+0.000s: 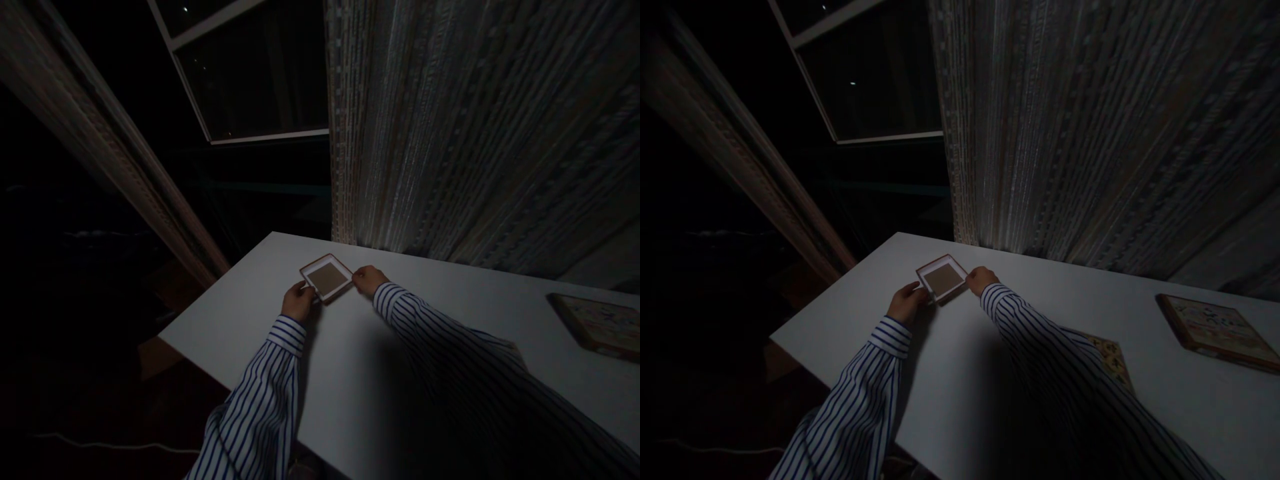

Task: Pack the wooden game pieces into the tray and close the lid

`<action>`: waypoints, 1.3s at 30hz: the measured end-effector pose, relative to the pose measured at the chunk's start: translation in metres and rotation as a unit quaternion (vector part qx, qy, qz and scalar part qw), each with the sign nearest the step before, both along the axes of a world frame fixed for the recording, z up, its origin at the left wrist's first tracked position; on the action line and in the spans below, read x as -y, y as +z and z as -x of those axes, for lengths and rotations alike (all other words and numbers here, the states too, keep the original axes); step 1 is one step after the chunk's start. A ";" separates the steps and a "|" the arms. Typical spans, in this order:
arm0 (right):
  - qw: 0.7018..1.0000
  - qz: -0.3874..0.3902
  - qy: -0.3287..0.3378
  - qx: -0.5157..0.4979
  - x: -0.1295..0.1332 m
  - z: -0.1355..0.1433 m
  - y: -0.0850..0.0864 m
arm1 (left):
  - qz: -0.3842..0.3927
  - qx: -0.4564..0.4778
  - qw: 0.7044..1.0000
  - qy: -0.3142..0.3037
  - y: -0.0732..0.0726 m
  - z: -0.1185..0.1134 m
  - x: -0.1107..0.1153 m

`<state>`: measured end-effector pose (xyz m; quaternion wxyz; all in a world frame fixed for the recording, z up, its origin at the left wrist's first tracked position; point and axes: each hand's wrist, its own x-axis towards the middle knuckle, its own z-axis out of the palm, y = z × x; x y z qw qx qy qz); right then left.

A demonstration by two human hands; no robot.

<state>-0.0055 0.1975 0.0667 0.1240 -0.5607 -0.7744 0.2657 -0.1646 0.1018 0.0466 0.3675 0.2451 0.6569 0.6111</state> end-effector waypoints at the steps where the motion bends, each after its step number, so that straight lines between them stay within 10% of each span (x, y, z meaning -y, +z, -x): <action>1: 1.000 0.003 -0.002 -0.013 0.001 -0.007 0.004 | -0.008 0.012 1.000 0.004 0.005 -0.005 0.002; 9: 0.993 -0.015 -0.032 -0.111 0.025 -0.079 0.039 | -0.045 0.085 0.995 -0.029 0.043 -0.063 0.020; 16: 0.963 -0.012 -0.102 -0.249 0.078 -0.158 0.061 | -0.044 0.061 0.985 -0.153 0.042 -0.115 0.024; 27: 0.905 -0.063 -0.189 -0.376 0.126 -0.235 0.022 | -0.089 0.067 0.964 -0.239 0.018 -0.185 0.017; 39: 0.847 -0.110 -0.250 -0.456 0.138 -0.243 -0.023 | -0.176 0.101 0.945 -0.255 -0.008 -0.200 0.009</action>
